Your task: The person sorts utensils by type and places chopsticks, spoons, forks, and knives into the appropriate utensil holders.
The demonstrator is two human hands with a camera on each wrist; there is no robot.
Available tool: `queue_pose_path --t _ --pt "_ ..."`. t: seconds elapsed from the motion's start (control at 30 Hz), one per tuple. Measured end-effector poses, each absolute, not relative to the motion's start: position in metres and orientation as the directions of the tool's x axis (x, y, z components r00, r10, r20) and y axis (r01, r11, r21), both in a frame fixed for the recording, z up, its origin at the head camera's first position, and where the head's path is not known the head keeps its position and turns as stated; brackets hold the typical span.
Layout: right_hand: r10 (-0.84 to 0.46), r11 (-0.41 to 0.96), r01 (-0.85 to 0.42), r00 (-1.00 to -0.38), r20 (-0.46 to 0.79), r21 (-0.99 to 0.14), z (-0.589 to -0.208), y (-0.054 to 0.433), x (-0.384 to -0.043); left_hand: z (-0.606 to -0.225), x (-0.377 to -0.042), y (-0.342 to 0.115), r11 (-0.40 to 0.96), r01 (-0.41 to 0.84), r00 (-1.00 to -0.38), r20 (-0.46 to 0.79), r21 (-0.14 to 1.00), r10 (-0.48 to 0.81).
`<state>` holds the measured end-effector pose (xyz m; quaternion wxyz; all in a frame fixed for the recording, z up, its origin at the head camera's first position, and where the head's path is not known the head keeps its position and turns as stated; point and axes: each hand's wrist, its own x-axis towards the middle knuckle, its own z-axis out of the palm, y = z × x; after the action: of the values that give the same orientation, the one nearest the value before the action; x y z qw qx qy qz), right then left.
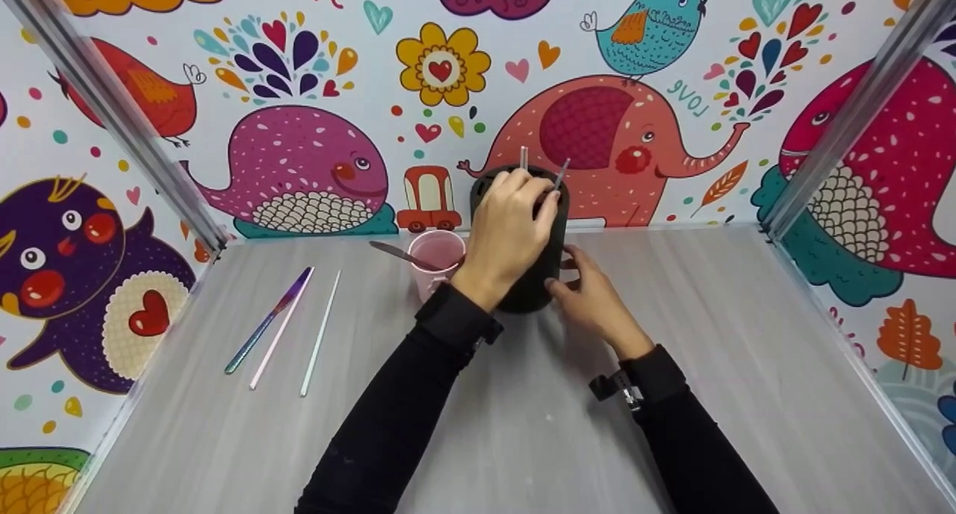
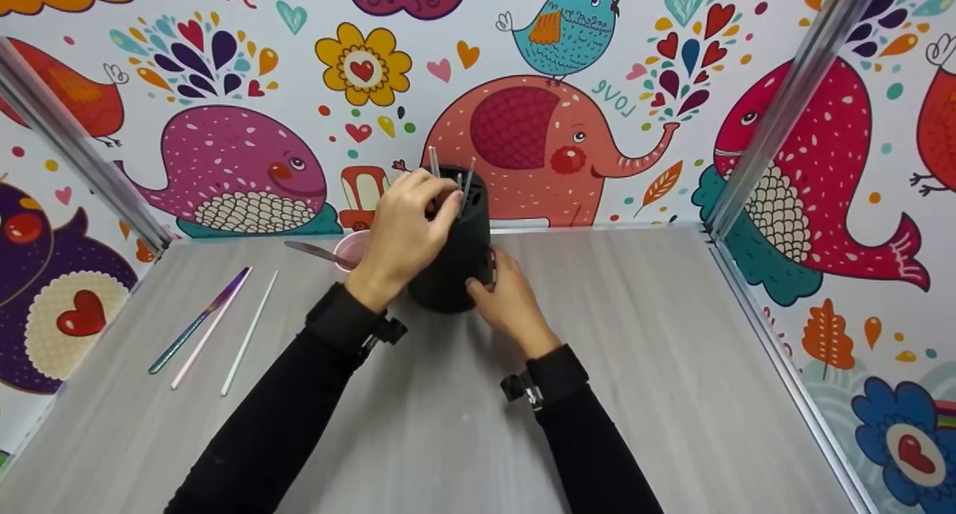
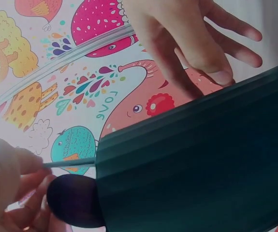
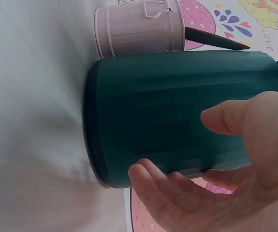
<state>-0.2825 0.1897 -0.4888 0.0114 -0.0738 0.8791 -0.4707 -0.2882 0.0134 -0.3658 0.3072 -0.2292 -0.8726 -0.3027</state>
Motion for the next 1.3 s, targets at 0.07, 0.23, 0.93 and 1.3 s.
queue_pose_path --t 0.07,0.23,0.93,1.3 --pt "-0.14 0.547 -0.117 -0.989 0.047 -0.829 -0.488 0.19 -0.282 -0.367 -0.288 0.014 0.717 0.583 -0.709 0.671 0.383 0.218" --pt "-0.144 0.54 -0.115 -0.989 0.042 -0.834 -0.488 0.19 -0.282 -0.37 -0.281 0.013 0.728 0.59 -0.669 0.716 0.35 0.198" --pt "-0.137 0.553 -0.109 -0.99 0.039 -0.826 -0.488 0.19 -0.28 -0.436 -0.23 -0.068 0.759 0.521 -0.762 0.613 0.39 0.208" --pt "-0.137 0.544 -0.094 -0.99 0.022 -0.834 -0.487 0.19 -0.28 -0.435 -0.243 -0.148 0.87 0.06 -0.994 0.111 0.489 0.006"
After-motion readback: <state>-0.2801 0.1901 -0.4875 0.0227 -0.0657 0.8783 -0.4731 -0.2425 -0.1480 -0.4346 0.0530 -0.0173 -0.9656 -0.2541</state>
